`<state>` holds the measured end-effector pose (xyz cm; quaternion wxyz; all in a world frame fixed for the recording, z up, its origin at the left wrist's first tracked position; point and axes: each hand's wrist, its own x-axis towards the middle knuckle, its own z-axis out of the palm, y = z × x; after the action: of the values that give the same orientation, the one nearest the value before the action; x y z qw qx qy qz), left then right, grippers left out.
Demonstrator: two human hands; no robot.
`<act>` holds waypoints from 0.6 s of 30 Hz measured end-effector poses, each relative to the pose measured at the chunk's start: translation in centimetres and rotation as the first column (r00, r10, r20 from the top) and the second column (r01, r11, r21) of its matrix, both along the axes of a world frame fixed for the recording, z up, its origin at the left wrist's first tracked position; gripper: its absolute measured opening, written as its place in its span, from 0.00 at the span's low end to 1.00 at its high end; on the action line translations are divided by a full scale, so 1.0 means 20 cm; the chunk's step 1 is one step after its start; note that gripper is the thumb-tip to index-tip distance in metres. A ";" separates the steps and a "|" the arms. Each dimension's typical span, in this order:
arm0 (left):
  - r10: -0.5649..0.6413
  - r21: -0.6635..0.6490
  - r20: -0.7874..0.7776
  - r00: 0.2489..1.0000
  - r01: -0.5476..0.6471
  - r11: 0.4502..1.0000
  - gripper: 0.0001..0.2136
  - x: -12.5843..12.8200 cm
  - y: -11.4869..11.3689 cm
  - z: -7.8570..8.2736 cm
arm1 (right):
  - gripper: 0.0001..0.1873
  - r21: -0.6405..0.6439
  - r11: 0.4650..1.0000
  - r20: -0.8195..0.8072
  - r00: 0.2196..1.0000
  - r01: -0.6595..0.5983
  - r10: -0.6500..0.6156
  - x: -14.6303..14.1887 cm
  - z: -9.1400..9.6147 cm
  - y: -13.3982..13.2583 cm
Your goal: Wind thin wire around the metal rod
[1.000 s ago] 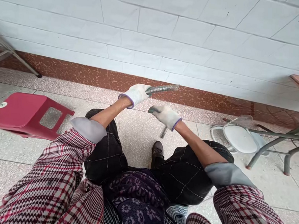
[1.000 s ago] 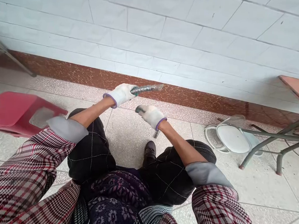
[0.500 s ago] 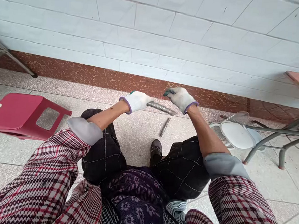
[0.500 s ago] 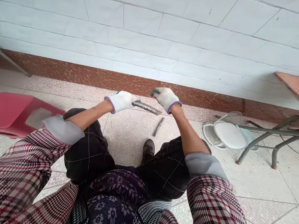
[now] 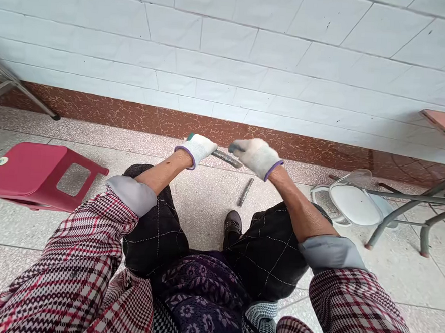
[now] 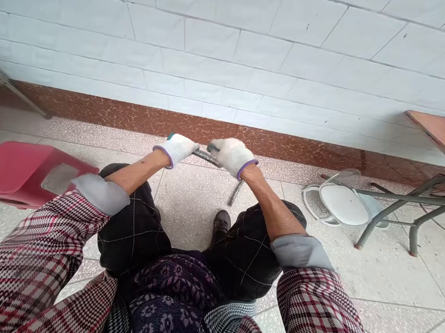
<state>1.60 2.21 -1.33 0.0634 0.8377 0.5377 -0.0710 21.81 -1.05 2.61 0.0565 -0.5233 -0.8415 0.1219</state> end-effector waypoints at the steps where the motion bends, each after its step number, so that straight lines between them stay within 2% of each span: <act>1: -0.041 0.004 -0.018 0.999 0.041 0.999 0.16 0.00 0.00 0.00 | 0.15 0.003 0.999 -0.031 0.999 0.044 -0.044 0.03 0.01 0.05; 3: -0.089 0.020 0.002 0.996 0.089 0.996 0.16 0.01 -0.02 0.02 | 0.13 -0.033 0.997 -0.162 0.984 0.068 -0.073 0.09 0.00 0.11; 5: -0.099 0.025 0.082 0.992 0.097 0.995 0.16 0.01 -0.05 0.05 | 0.13 -0.142 0.987 -0.338 0.934 0.071 -0.116 0.13 -0.02 0.14; 8: -0.029 -0.108 0.303 0.953 0.065 0.992 0.14 0.02 -0.11 0.09 | 0.14 -0.345 0.938 -0.556 0.803 0.015 -0.217 0.16 -0.03 0.13; 10: 0.036 -0.210 0.412 0.911 0.057 0.976 0.14 0.02 -0.15 0.12 | 0.16 -0.434 0.899 -0.641 0.722 -0.059 -0.262 0.17 -0.02 0.11; 12: 0.071 -0.245 0.461 0.884 0.050 0.968 0.16 0.01 -0.18 0.15 | 0.16 -0.479 0.872 -0.679 0.673 -0.102 -0.294 0.16 0.00 0.09; 14: 0.099 -0.239 0.513 0.853 0.032 0.971 0.18 0.01 -0.18 0.16 | 0.16 -0.482 0.868 -0.721 0.617 -0.118 -0.316 0.12 0.00 0.07; 17: 0.199 -0.266 0.602 0.773 -0.041 0.963 0.18 0.03 -0.14 0.15 | 0.11 -0.464 0.879 -0.768 0.544 -0.109 -0.338 0.02 -0.02 0.03; 18: 0.222 -0.248 0.601 0.768 -0.084 0.965 0.17 0.03 -0.12 0.14 | 0.11 -0.476 0.876 -0.765 0.530 -0.085 -0.364 -0.01 -0.03 0.02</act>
<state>2.25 -0.14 1.44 0.3297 0.7557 0.5428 0.1598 21.58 -0.73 2.05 0.3364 -0.4658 -0.6100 0.5457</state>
